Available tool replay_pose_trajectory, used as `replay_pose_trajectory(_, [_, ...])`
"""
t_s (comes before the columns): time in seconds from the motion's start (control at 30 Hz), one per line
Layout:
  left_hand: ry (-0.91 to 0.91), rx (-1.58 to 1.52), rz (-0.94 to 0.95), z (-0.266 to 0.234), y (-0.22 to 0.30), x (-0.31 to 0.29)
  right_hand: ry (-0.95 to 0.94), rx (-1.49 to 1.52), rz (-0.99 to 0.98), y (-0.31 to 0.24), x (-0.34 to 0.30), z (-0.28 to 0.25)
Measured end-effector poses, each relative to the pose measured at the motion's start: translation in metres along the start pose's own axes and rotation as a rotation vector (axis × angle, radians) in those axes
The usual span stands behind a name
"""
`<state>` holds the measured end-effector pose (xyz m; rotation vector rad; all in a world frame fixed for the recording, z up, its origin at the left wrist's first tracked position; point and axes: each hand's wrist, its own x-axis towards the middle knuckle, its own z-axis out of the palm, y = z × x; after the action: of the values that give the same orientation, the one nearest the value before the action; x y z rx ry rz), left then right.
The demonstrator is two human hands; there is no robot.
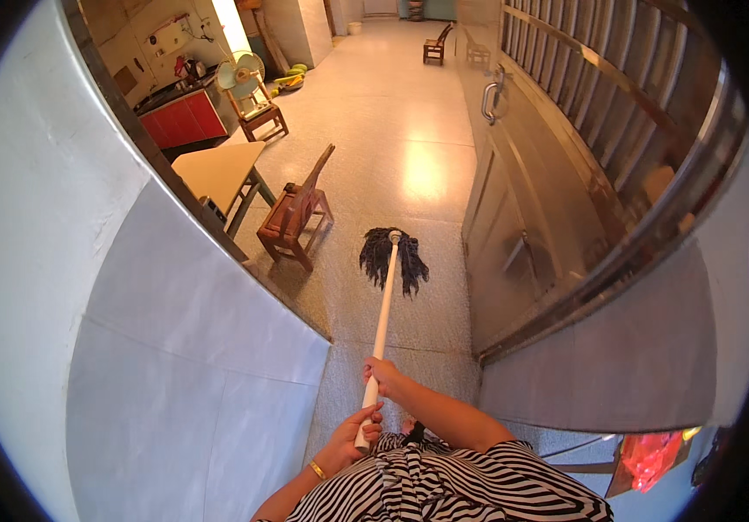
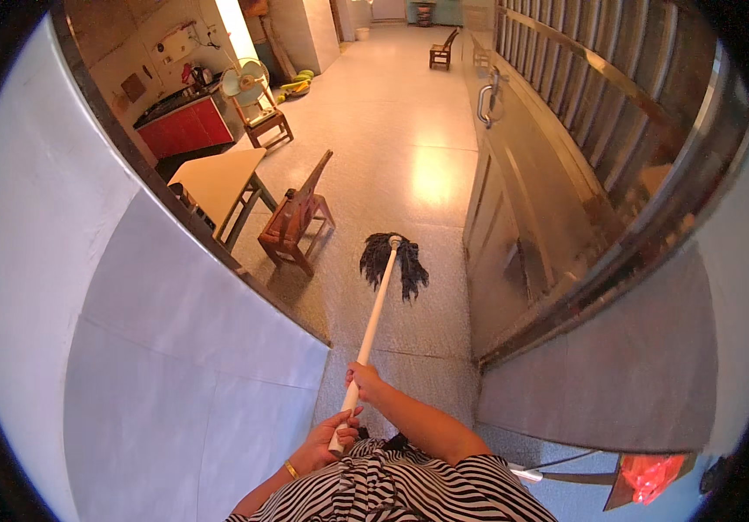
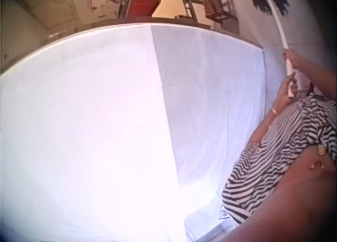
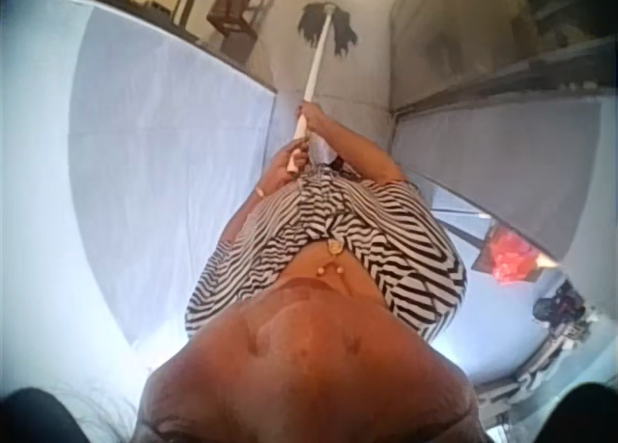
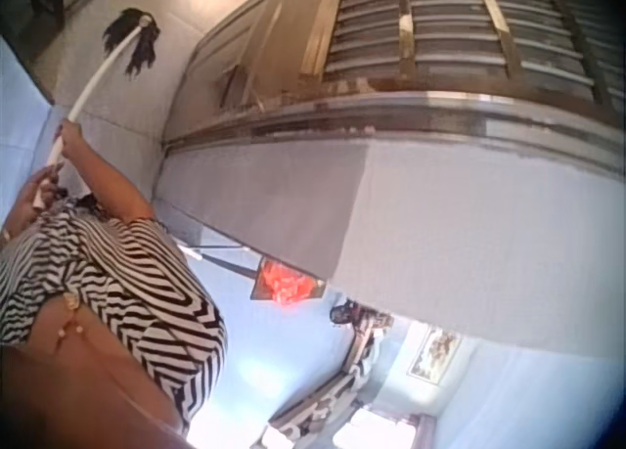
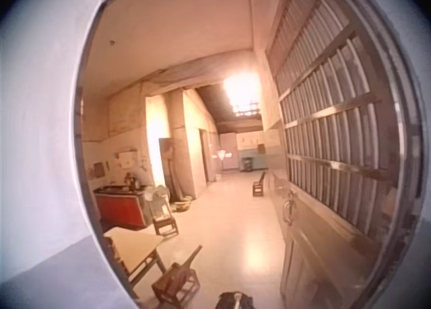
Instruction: Mop the floors of the bedroom and kitchen area.
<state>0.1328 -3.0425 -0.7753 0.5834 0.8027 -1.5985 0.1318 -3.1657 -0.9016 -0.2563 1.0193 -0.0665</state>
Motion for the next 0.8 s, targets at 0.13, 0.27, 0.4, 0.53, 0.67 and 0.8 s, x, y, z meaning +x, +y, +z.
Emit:
replay_pose_trajectory(0.13, [-0.041,-0.131,-0.041,0.022,0.057,0.025,0.031,-0.094,-0.065,-0.041,0.039,0.035])
replay_pose_trajectory(0.27, [-0.04,-0.013,-0.011,0.056,0.114,0.053,-0.012,-0.122,0.02,-0.087,0.088,0.058])
replay_pose_trajectory(0.4, [-0.073,-0.044,-0.005,0.091,0.171,0.069,0.05,-0.466,-0.108,-0.146,0.122,0.09])
replay_pose_trajectory(0.53, [-0.094,-0.052,-0.024,0.124,0.228,0.059,0.386,-0.841,-0.866,-0.212,0.159,0.147])
replay_pose_trajectory(0.67, [-0.168,-0.127,-0.062,0.124,0.257,0.042,-0.248,-0.829,-0.82,-0.266,0.145,0.282])
replay_pose_trajectory(0.8, [-0.237,-0.145,-0.024,0.13,0.281,0.027,-0.588,-0.812,-0.653,-0.276,0.106,0.426])
